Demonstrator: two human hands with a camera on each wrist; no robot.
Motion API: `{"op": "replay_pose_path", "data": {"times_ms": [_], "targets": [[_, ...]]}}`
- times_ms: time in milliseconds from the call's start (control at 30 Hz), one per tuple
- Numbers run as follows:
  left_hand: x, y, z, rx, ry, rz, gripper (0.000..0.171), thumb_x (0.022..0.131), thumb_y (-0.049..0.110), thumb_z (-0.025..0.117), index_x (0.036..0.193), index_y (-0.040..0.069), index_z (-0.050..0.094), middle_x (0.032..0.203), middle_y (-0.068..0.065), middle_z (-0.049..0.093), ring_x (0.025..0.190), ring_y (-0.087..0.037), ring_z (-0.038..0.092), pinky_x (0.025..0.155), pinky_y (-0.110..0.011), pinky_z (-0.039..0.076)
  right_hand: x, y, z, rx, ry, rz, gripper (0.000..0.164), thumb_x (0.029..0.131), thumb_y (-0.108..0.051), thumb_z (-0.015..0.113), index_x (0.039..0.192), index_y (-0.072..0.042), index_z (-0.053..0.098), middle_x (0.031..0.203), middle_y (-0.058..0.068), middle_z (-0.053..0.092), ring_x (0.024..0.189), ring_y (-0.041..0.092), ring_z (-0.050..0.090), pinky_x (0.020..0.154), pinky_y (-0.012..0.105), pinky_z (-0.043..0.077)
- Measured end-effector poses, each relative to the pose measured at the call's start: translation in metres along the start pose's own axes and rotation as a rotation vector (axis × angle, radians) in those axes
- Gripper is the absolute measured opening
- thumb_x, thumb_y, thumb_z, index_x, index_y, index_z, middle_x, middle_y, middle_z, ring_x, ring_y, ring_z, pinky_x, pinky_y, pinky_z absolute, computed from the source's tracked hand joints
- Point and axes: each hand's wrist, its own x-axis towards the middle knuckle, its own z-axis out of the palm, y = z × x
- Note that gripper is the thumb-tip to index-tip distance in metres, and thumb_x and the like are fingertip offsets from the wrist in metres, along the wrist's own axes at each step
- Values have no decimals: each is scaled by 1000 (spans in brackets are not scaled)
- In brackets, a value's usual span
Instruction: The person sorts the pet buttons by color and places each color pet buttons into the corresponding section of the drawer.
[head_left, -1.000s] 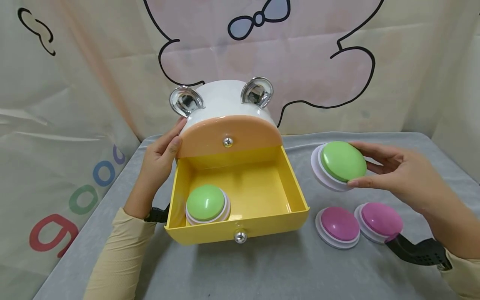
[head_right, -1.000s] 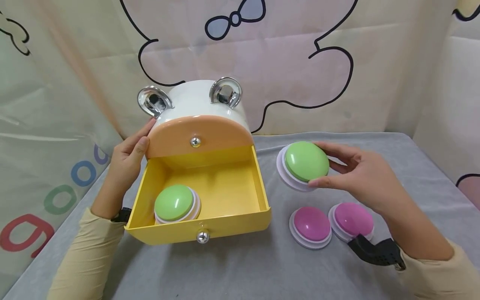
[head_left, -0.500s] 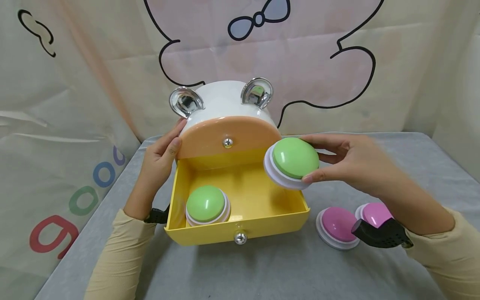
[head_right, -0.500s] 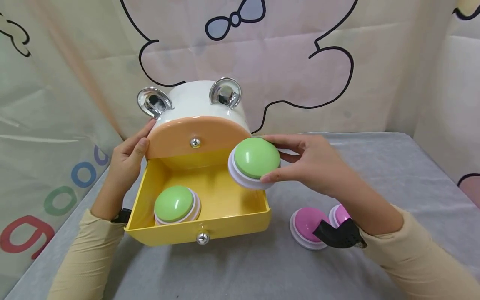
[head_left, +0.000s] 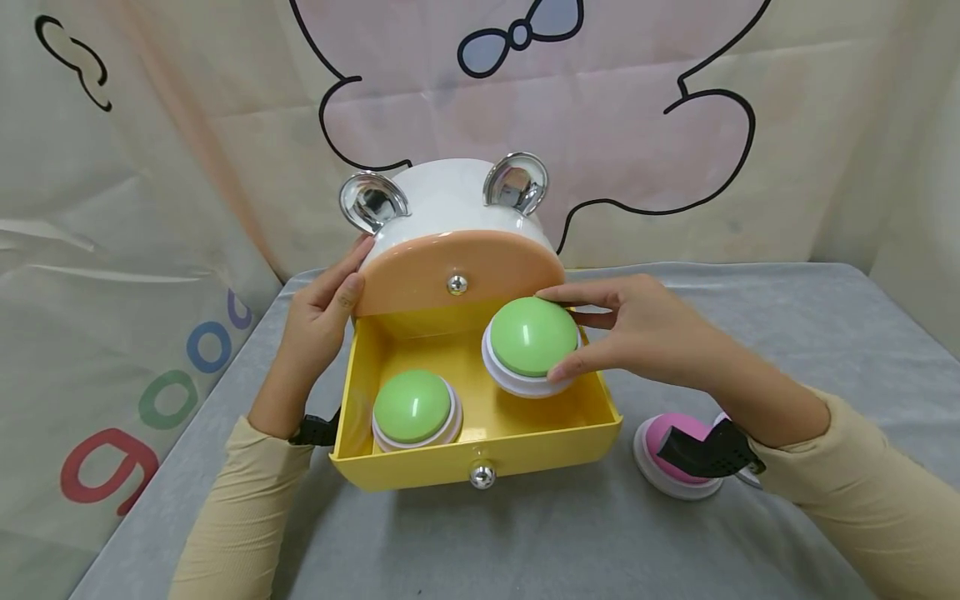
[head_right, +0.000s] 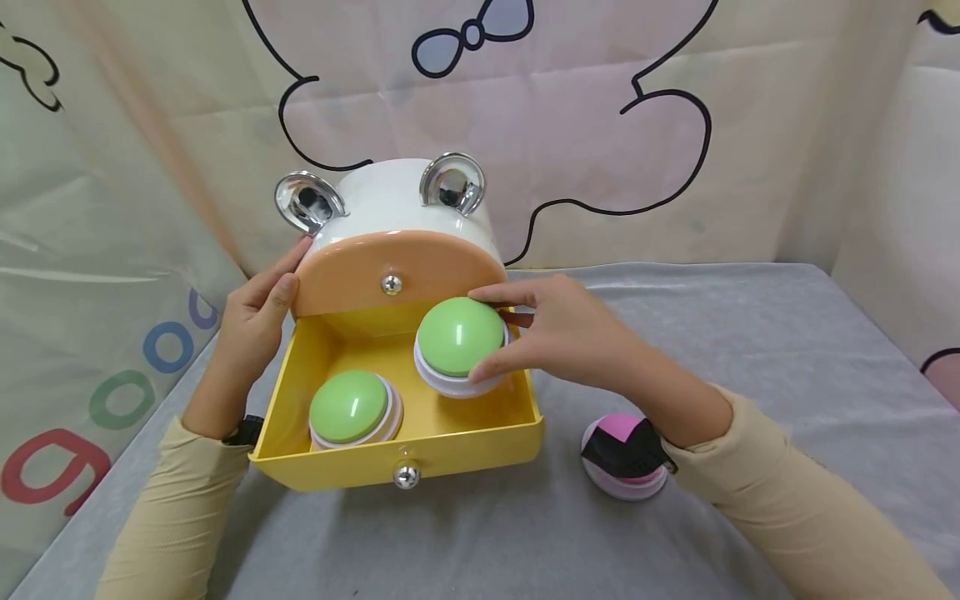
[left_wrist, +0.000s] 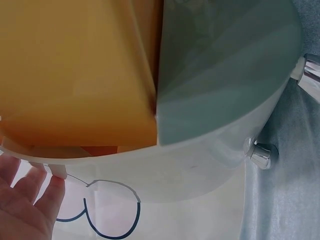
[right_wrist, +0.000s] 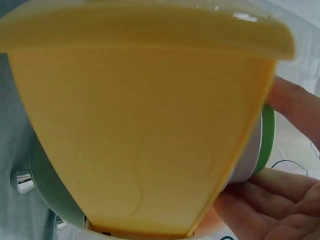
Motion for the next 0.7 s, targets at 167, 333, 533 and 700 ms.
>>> {"op": "replay_pose_path", "data": {"times_ms": [167, 333, 533, 700], "targets": [[0, -1, 1, -14, 1, 9, 41, 107, 29, 44, 147, 25, 49, 157, 7, 43, 147, -9, 37, 118, -24, 36, 8, -2, 10, -99, -30, -50, 70, 67, -40, 92, 130, -19, 68, 123, 0, 70, 112, 17, 64, 101, 42, 55], [1, -2, 1, -19, 2, 14, 41, 107, 29, 44, 147, 25, 49, 156, 7, 43, 147, -8, 37, 118, -24, 35, 12, -4, 20, -186, -58, -83, 71, 66, -43, 91, 129, -17, 68, 117, -1, 74, 105, 16, 64, 96, 42, 55], [2, -3, 1, -50, 17, 42, 40, 106, 25, 46, 146, 22, 50, 156, 5, 44, 146, -6, 38, 119, -20, 33, 16, -4, 30, -250, -106, -136, 64, 68, -41, 91, 124, -19, 71, 107, -9, 74, 94, 12, 61, 88, 37, 56], [1, -4, 0, -57, 20, 51, 40, 106, 23, 46, 146, 22, 51, 156, 5, 45, 146, -6, 39, 118, -19, 33, 18, -3, 36, -289, -124, -191, 59, 67, -37, 91, 120, -18, 73, 102, -11, 74, 89, 9, 62, 85, 37, 57]]}}
